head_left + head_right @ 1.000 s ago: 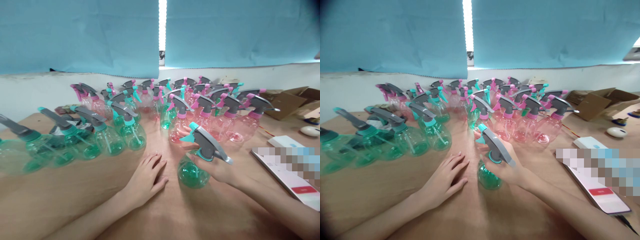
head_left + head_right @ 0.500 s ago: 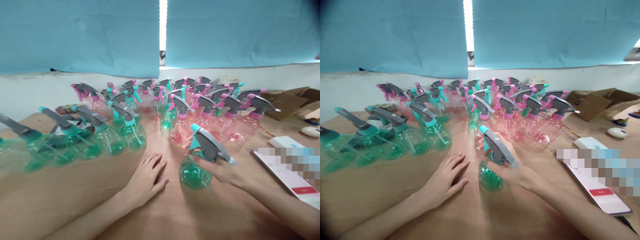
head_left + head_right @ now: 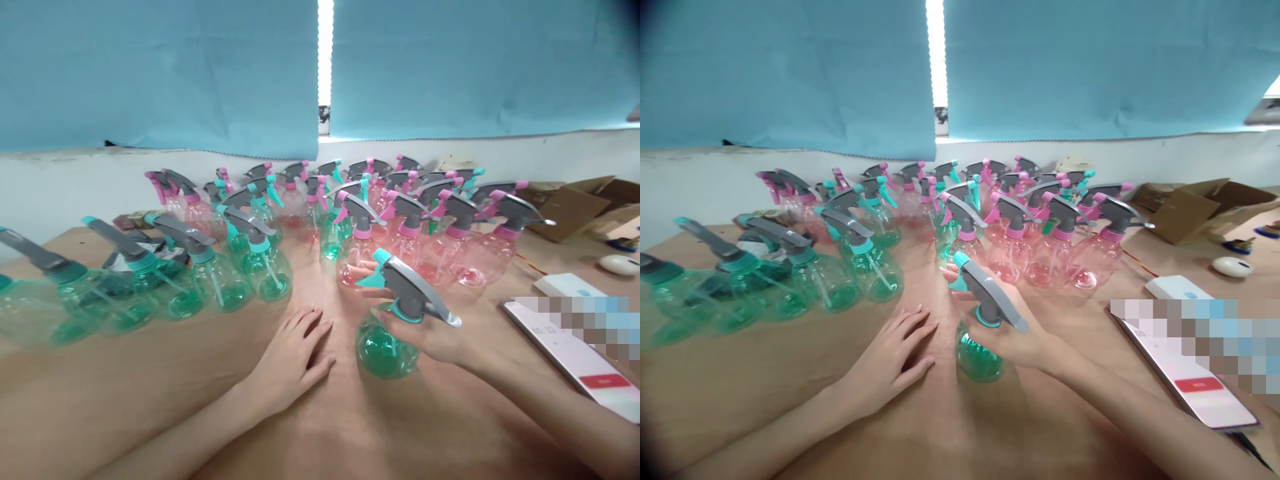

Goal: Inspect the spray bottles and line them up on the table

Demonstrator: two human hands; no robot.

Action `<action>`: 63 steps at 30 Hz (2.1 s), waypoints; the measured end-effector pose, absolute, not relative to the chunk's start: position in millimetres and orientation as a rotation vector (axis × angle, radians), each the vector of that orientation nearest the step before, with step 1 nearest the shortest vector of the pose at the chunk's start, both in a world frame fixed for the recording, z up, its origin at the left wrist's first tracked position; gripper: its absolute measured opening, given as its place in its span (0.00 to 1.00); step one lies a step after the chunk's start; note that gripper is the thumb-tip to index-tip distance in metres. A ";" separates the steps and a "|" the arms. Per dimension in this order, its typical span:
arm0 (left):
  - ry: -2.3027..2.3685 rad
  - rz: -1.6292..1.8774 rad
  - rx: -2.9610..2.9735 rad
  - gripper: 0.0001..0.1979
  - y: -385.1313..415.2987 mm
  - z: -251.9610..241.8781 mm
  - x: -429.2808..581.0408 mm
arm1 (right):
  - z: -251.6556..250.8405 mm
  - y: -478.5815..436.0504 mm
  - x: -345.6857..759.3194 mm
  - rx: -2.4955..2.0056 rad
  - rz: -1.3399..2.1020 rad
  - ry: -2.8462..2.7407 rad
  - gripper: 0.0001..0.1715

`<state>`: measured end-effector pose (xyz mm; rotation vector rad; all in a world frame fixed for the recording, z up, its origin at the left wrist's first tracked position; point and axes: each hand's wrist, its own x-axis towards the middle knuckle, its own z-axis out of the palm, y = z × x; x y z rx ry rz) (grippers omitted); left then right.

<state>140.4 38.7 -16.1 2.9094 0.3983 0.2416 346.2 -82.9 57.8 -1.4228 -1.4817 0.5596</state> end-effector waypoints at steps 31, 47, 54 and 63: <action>0.392 0.298 2.905 0.22 35.1 -14.1 140.8 | 77.3 -98.9 334.9 -1.746 0.232 -1.325 0.26; 0.348 0.342 2.919 0.21 32.0 -15.8 123.5 | 55.1 -135.9 344.1 -1.920 0.035 -1.525 0.20; 0.317 0.355 2.904 0.21 37.3 -14.6 100.9 | 46.3 -83.3 336.5 -1.859 0.037 -1.464 0.17; 0.320 0.341 2.849 0.20 38.9 -12.5 99.7 | 43.3 -21.6 328.0 -1.879 0.125 -1.470 0.24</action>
